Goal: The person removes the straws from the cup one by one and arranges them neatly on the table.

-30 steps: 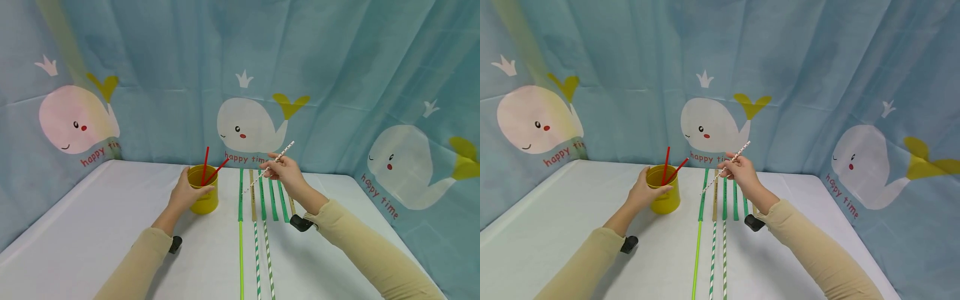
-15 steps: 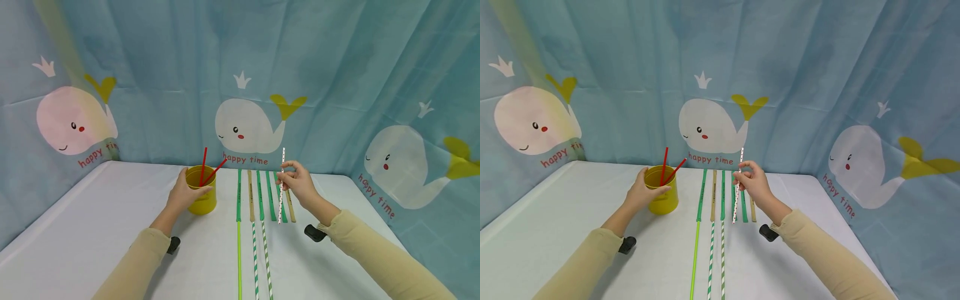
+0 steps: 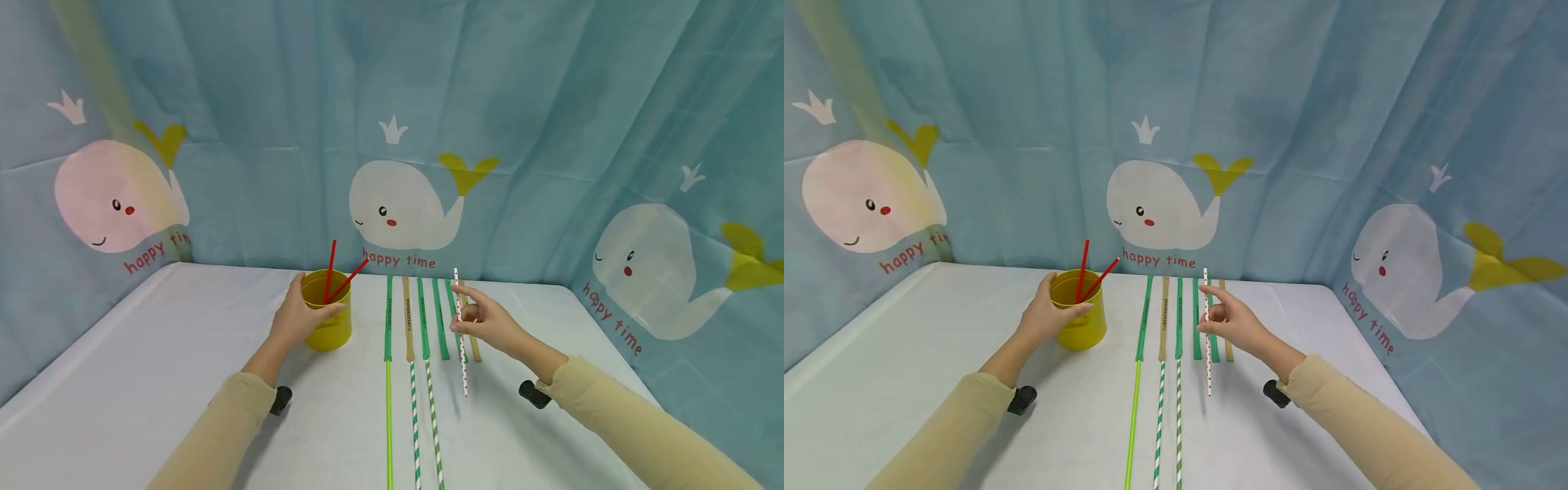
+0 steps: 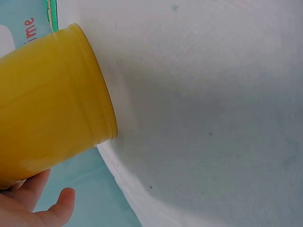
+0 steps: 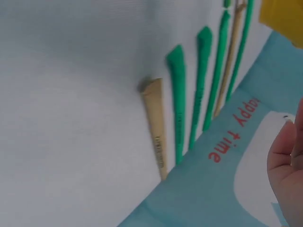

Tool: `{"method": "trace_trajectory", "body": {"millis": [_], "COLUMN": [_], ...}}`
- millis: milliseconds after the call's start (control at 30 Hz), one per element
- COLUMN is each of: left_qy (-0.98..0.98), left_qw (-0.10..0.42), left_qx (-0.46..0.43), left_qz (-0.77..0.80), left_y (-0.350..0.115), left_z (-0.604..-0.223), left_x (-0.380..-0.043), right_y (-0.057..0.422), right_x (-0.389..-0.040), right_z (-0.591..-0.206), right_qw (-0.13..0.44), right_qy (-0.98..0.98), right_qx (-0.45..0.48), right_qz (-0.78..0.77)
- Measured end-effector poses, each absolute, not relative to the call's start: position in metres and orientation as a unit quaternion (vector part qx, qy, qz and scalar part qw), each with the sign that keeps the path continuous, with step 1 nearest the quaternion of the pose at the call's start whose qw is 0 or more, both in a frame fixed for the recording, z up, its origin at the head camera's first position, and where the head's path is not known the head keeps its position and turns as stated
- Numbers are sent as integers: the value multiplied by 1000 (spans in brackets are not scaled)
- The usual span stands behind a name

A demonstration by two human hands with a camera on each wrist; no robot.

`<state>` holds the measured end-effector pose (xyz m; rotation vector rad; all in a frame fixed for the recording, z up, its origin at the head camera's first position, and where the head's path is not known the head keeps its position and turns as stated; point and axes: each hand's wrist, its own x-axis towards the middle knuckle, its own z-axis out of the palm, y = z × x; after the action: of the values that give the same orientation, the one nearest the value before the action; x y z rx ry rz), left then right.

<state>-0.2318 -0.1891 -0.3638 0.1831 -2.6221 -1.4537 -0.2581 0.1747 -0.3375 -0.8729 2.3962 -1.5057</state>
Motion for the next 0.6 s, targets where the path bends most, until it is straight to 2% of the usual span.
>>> {"method": "trace_trajectory", "body": {"millis": [600], "left_qy": [-868], "left_qw": [72], "left_qx": [56], "left_qz": [-487], "left_y": [-188], "left_z": [-363], "left_x": [-230], "right_y": [190], "right_x": [-258], "right_z": [-370], "right_qw": [83], "right_qy": [825], "right_qx": [-328], "right_qz": [-453]}}
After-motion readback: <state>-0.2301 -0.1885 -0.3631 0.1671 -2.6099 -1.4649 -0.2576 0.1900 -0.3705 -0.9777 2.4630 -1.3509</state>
